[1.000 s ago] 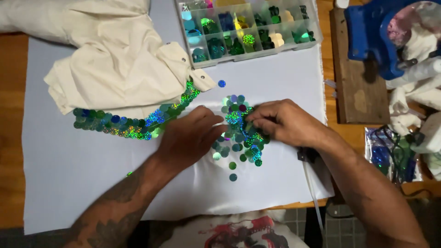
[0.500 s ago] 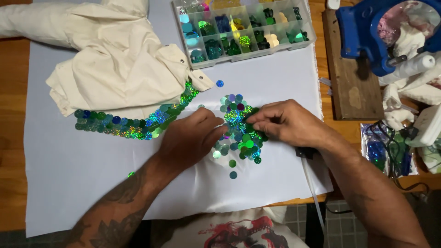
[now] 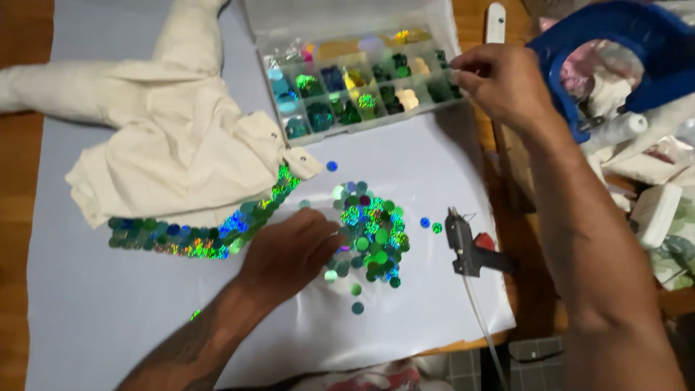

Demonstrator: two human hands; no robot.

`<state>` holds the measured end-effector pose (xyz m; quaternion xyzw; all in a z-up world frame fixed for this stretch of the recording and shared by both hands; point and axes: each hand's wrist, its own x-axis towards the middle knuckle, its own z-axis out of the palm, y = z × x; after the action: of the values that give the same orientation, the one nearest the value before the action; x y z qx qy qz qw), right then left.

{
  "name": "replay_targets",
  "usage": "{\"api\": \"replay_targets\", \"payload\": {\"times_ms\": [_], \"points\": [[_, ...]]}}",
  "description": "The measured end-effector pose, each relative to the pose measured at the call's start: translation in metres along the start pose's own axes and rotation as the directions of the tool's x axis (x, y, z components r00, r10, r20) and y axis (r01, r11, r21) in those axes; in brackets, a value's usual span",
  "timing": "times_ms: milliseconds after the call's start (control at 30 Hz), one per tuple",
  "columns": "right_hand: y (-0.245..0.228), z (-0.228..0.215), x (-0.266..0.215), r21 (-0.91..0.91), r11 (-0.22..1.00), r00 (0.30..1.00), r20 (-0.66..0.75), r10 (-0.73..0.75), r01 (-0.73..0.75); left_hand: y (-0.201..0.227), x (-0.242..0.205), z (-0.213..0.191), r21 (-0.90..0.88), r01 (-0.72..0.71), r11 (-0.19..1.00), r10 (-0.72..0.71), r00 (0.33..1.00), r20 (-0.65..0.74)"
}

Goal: Applying green sequins to a white garment using a hot glue gun

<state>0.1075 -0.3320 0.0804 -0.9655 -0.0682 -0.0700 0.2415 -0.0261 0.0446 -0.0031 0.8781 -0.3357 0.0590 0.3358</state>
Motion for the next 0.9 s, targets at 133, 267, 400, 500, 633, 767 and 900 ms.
{"api": "replay_targets", "payload": {"times_ms": [133,267,400,500,633,767,900], "points": [[0.018,0.025,0.039,-0.011,0.997,0.993,0.093,-0.076,0.077,-0.004,-0.002,0.005,-0.009,0.132,0.991,-0.13,0.984,0.118],[0.012,0.045,0.069,-0.036,0.991,0.988,0.089,-0.124,0.128,-0.009,0.001,0.002,0.018,-0.042,0.999,0.04,0.993,0.11],[-0.008,0.045,0.088,-0.211,0.977,0.954,0.298,0.024,0.041,-0.004,0.007,-0.005,-0.028,-0.178,0.984,0.171,0.969,-0.177],[-0.015,0.039,0.096,-0.227,0.974,0.917,0.387,0.097,-0.007,-0.002,0.008,-0.005,-0.027,-0.187,0.982,0.178,0.964,-0.197],[-0.036,0.001,0.082,0.005,0.983,0.931,0.321,0.172,-0.183,0.002,0.01,-0.009,-0.01,-0.246,0.969,0.239,0.95,-0.202],[-0.028,-0.019,0.065,-0.117,0.958,0.92,0.272,0.283,-0.26,0.004,0.014,-0.011,-0.028,-0.261,0.965,0.25,0.945,-0.211],[-0.016,-0.007,0.051,-0.157,0.937,0.835,0.426,0.348,-0.311,0.007,0.015,-0.012,-0.027,-0.259,0.965,0.248,0.945,-0.214]]}}
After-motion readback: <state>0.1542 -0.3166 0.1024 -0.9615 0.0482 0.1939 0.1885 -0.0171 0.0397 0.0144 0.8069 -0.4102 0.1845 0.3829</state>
